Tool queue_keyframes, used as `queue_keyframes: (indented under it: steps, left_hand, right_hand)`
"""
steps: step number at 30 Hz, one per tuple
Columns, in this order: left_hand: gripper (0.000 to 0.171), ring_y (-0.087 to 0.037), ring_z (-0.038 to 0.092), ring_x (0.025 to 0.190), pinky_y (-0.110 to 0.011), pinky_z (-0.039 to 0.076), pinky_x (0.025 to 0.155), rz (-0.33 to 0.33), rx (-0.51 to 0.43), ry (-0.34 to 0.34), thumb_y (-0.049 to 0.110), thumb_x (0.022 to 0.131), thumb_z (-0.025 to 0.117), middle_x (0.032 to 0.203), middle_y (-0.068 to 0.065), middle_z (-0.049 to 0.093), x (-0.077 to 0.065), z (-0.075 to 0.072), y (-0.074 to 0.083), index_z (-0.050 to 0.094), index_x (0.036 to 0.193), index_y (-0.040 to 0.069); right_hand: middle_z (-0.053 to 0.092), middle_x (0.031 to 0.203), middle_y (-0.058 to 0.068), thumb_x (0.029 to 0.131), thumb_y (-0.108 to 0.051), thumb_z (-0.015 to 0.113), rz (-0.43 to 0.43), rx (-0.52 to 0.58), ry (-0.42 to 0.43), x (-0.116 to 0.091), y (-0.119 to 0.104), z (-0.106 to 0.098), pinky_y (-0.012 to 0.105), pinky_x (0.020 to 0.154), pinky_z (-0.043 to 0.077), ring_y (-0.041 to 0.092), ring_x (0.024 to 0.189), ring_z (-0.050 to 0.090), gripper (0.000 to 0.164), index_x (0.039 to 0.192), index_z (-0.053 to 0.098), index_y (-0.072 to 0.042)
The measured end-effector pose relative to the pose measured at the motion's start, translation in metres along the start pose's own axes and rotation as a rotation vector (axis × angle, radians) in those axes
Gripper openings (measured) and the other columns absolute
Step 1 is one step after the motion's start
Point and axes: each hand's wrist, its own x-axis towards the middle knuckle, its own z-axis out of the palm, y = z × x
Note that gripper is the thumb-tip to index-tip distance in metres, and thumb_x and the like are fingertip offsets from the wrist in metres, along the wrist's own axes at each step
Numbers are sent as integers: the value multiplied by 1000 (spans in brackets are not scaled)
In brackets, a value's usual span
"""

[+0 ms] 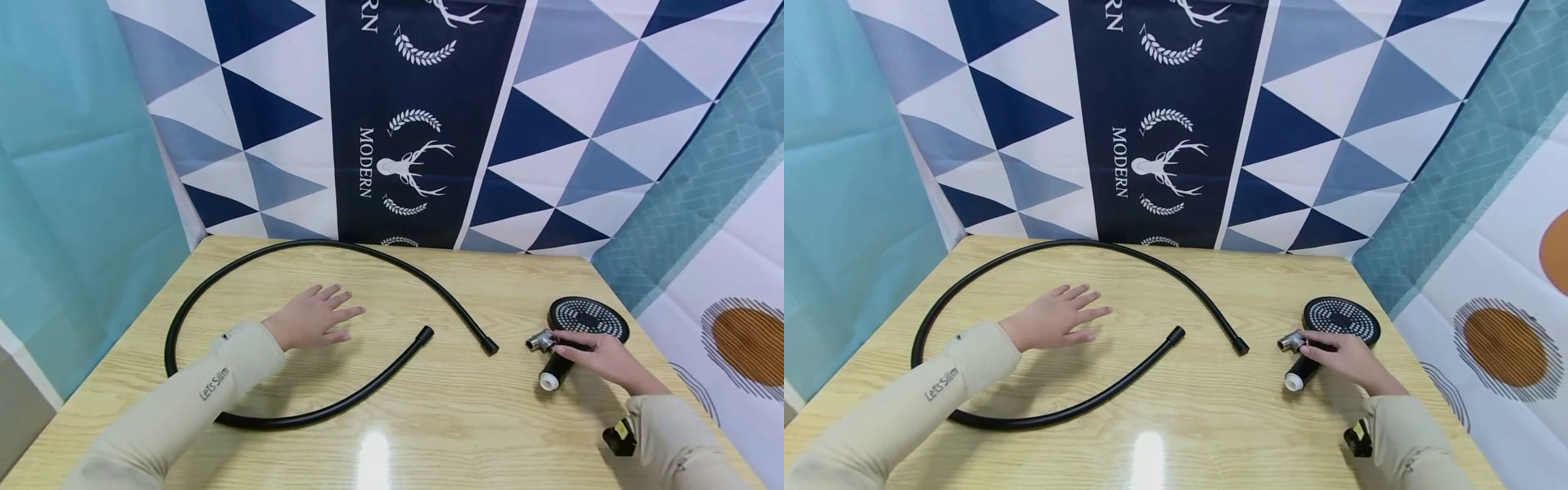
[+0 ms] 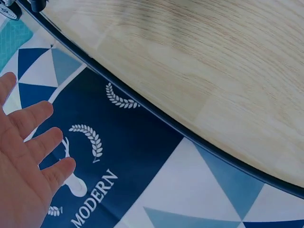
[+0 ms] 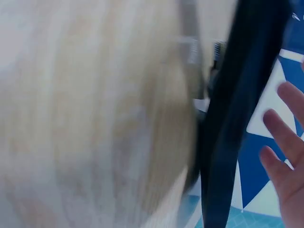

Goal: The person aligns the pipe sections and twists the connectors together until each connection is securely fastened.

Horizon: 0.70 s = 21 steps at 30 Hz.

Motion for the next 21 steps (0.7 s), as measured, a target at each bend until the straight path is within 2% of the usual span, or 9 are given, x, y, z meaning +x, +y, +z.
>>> queue_keyframes:
  steps: [2,3,4,7,9,11,14,18,21]
  left_hand:
    - [50,-39,38,133,-53,33,104,-2,-3,-4,43,98,50,142,-19,44,0,1,-1,47,143,19]
    - [50,-38,37,133,-53,33,104,-1,-3,-7,43,98,50,142,-18,44,1,1,-1,47,143,19]
    - [50,-38,37,133,-53,33,104,1,-3,-12,43,99,50,143,-18,44,1,1,0,47,143,19]
    - [50,-37,36,134,-52,33,105,11,-3,-19,43,99,49,144,-17,43,3,3,1,46,143,19]
    - [51,-37,36,134,-52,33,105,20,-7,-18,42,99,50,143,-17,44,5,4,1,46,143,19]
    - [51,-37,36,134,-52,33,105,22,-11,-16,42,99,50,143,-17,44,8,5,2,46,143,19]
    - [50,-36,36,134,-52,33,105,23,-25,-18,43,99,48,143,-17,44,14,4,4,45,144,20]
    - [51,-35,33,136,-51,29,107,21,-67,-58,45,102,39,146,-15,41,24,3,9,41,147,22]
    - [51,-34,31,138,-50,28,109,34,-93,-86,46,103,34,148,-14,39,30,2,16,39,148,22]
  right_hand:
    - [67,96,23,87,-22,70,1,39,-44,1,4,-2,32,70,47,29,89,62,39,120,66,-1]
    - [69,91,19,85,-18,71,-13,61,-70,1,6,-2,28,65,44,20,79,60,37,118,67,-1]
    - [69,88,13,83,-14,71,-37,73,-94,2,8,-2,25,61,42,11,76,57,35,116,69,-2]
    - [69,81,7,73,0,71,-160,69,-146,4,15,-2,19,59,40,-6,71,50,35,108,73,-5]
    - [71,97,9,67,4,71,-277,17,-138,6,19,0,16,67,43,-9,87,54,38,102,75,-8]
    - [70,101,14,62,4,73,-374,-47,-113,7,21,2,14,74,43,-6,99,55,41,100,76,-12]
    - [69,102,16,60,-4,79,-449,-131,-75,7,19,6,16,78,45,4,100,60,39,98,76,-13]
    - [69,102,18,62,-19,87,-427,-207,-58,9,12,12,28,78,50,20,97,64,39,98,76,-9]
    - [67,105,20,65,-26,87,-365,-201,-103,11,5,13,39,79,51,32,97,64,42,100,75,-7]
